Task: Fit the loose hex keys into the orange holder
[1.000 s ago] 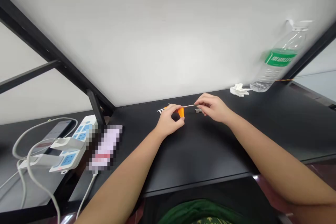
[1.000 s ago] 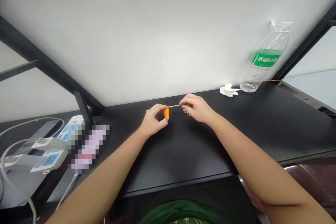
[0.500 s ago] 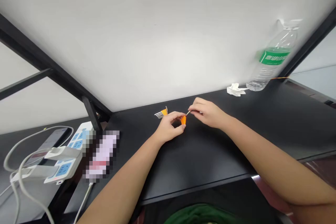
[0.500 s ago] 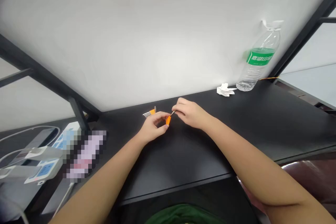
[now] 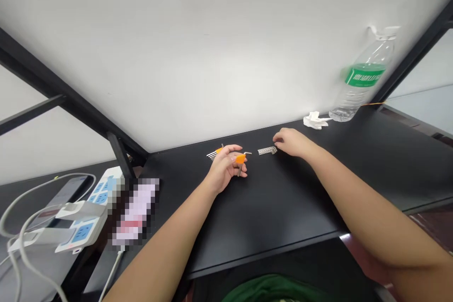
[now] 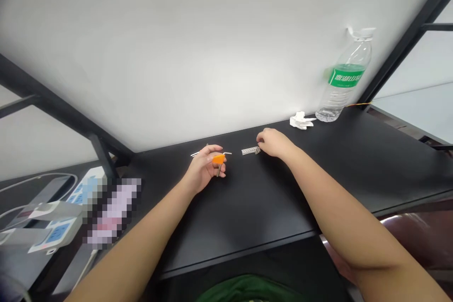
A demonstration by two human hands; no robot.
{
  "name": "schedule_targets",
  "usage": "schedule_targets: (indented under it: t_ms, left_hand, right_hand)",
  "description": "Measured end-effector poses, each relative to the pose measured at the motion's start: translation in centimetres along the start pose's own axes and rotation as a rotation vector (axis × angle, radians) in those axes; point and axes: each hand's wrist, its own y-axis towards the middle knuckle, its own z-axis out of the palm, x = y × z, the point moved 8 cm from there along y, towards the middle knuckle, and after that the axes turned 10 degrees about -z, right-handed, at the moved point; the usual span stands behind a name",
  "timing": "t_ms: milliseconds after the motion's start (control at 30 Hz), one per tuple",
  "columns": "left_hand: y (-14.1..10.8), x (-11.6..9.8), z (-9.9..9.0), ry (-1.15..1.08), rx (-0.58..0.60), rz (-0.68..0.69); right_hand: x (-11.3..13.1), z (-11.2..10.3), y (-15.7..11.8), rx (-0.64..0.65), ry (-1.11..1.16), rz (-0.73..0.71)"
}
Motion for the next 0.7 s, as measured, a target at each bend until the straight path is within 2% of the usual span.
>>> schedule_targets:
  t_ms: [67, 167, 367, 433, 500, 600, 700]
  left_hand:
    - [0.0, 0.1, 0.0, -0.055, 0.007, -0.050]
    - [0.0, 0.0, -0.3, -0.116, -0.012, -0.072]
    - [0.2, -0.3, -0.7, -0.131, -0.037, -0.039]
    - [0.2, -0.3, -1.0, -0.069, -0.078, -0.004]
    - [0.3, -0.5, -1.5, 0.059, -0.147, 0.070]
    - [0.0, -1.2, -2.1, 0.352, -0.275, 0.234]
    - [-0.3, -1.5, -1.9, 0.598, -0.348, 0.351]
  right_hand:
    - [-0.7, 0.6, 0.2, 0.057, 0.013, 0.017]
    - [-0.5, 1.1, 0.3, 0.079, 0.029, 0.022]
    - [-1.0, 1.7, -0.2, 0.177, 0.081, 0.207]
    - [-1.3, 1.3, -0.4, 0.159, 0.092, 0.235]
    - [-1.0, 0.5, -0.4, 0.062, 0.144, 0.206]
    - [0.6, -0.6, -0.4, -0.082, 0.338, 0.079]
    - [3.4, -1.0, -0.7, -0.123, 0.547, -0.095]
